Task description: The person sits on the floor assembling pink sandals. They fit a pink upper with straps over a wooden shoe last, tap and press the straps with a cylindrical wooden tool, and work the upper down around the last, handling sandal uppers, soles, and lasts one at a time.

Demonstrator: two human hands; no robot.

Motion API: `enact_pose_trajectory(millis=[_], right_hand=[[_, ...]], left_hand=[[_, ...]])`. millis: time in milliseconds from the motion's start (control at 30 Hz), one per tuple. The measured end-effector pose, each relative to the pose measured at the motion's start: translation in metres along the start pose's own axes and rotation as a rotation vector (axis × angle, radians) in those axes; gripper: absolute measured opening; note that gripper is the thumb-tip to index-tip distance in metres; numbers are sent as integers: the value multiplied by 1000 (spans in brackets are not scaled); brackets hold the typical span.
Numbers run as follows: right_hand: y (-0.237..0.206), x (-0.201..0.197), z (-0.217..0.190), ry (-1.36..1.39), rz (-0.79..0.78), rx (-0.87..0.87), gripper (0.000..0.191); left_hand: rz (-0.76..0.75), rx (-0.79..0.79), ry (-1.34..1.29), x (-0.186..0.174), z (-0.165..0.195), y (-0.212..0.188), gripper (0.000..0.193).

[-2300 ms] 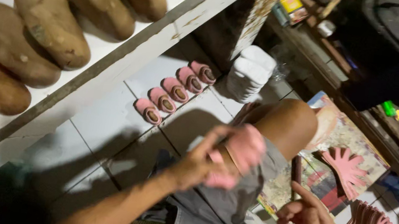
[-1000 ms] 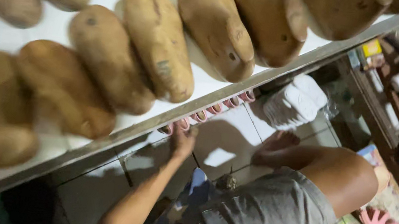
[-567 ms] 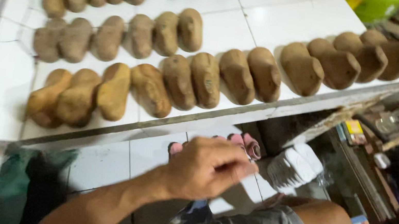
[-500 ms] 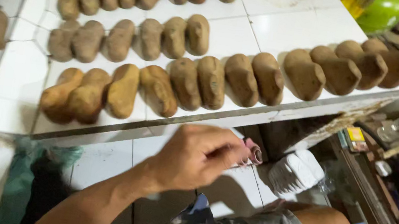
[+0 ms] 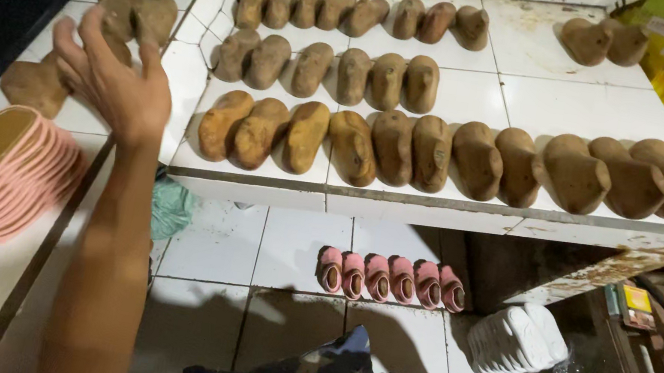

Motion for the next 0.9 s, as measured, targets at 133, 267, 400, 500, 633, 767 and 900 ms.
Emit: enact_pose_trajectory(millis=[133, 267, 400, 500, 633, 767, 900], right_hand=[[6, -12, 45, 31, -1, -12, 32], [15, -22, 70, 122, -4, -57, 34], [0, 10, 34, 462, -118, -102, 37], [-23, 62, -43, 648, -296, 22, 56], [-43, 100, -156, 1244, -679, 79, 68], [-11, 73, -117, 1023, -246, 423, 58], [5, 55, -75, 1611, -853, 353, 54]], left_hand=[[-32, -429, 55, 12, -44, 11, 64], [-236, -533, -48, 24, -44, 3, 35], [-25, -248, -199, -20, -6, 9, 34], [-41, -108, -519, -72, 63, -12, 36], [-127, 227, -904, -147, 152, -42, 32], [-315, 191, -813, -84, 149, 37, 26], [-558, 381, -269, 42, 115, 143, 41]])
Point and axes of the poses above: each hand's wrist, its own y-axis towards the middle knuckle, its own x-axis out of the palm, z = x × y, the point moved 7 cm from there along y, towards the middle knuckle, and after that the axes turned 3 degrees about z, right-handed, at the moved point
